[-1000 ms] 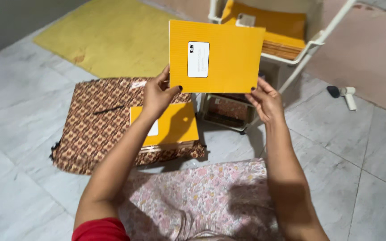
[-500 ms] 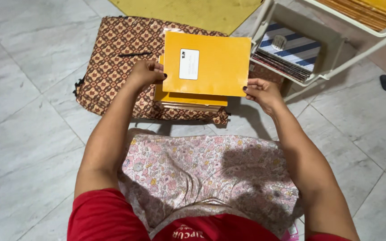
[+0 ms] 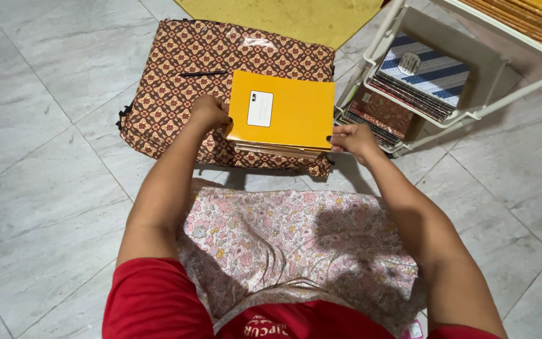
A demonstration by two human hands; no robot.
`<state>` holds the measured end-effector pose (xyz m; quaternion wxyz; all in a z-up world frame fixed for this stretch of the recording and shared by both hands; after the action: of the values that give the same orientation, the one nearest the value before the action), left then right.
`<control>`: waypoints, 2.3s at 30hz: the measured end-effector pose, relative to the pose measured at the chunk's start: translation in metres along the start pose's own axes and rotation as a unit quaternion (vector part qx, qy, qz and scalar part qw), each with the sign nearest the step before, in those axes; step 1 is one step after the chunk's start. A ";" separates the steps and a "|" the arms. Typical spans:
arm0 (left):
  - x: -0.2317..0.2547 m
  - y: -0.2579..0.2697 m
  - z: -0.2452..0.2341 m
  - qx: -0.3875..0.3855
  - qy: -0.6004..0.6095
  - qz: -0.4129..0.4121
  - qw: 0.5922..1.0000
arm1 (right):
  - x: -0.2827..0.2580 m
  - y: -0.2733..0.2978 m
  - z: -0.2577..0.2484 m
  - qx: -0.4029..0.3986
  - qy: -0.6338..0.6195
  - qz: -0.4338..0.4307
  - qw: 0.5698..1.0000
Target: The person repeatedly picks up yellow folders from a white rolling cart and places them onto a stack on a patterned mat on the floor. The person handles the folders one at a time, moving them from the cart to the growing pile.
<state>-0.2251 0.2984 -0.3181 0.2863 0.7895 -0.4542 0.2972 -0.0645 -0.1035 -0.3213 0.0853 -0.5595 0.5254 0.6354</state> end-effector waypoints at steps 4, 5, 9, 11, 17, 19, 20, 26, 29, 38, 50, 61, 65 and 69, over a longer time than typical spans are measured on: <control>0.000 -0.006 0.004 0.004 -0.106 0.000 0.994 | 0.001 -0.003 0.004 0.034 0.062 0.010 0.997; 0.001 -0.008 0.004 0.004 -0.137 0.011 0.990 | 0.001 -0.004 0.006 0.032 0.059 0.007 0.998; 0.000 -0.007 0.008 -0.008 -0.118 -0.004 0.993 | 0.002 -0.007 0.005 0.036 0.076 -0.005 0.996; 0.001 -0.008 0.011 -0.004 -0.115 -0.019 0.993 | 0.003 -0.008 0.004 0.045 0.077 0.000 0.996; 0.008 -0.013 0.016 -0.020 -0.174 -0.035 0.984 | 0.005 -0.007 0.001 0.062 0.115 -0.031 0.991; 0.011 -0.010 0.016 -0.016 -0.192 -0.027 0.981 | 0.007 -0.007 0.001 0.068 0.124 -0.030 0.989; 0.012 -0.008 0.015 -0.015 -0.188 -0.028 0.982 | 0.008 -0.007 0.001 0.067 0.116 -0.023 0.991; 0.021 0.001 0.013 -0.022 -0.146 -0.065 0.987 | 0.014 -0.012 0.002 0.059 0.101 -0.011 0.993; 0.023 0.003 0.014 0.000 -0.101 -0.074 0.992 | 0.013 -0.012 0.002 0.054 0.091 -0.011 0.994; 0.009 -0.004 0.018 -0.014 -0.080 -0.084 0.993 | 0.001 0.008 0.007 0.065 0.143 -0.020 0.987; 0.005 -0.013 0.017 -0.065 -0.218 -0.044 0.973 | 0.009 0.000 0.009 0.058 0.178 -0.045 0.981; 0.157 0.044 0.007 0.226 -0.215 0.362 0.878 | -0.074 0.099 -0.020 0.301 0.237 -0.416 0.825; 0.260 0.046 0.024 0.272 -0.180 0.524 0.787 | -0.126 0.144 -0.069 0.420 0.209 -0.468 0.749; 0.349 0.027 0.044 0.282 -0.205 0.606 0.714 | -0.162 0.164 -0.128 0.531 0.206 -0.486 0.663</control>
<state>-0.0967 0.0637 -0.0877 -0.2917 0.4304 -0.7782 0.3521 -0.0409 -0.1946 -0.0751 0.5540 -0.7120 0.4312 -0.0143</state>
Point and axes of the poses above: each hand's wrist, its own y-axis away from the middle knuckle, its own z-axis out of the palm, x = y × z, the point moved 1 cm from there along -y, towards the middle knuckle, and after that the axes turned 10 degrees about z, right-handed, at the moved point
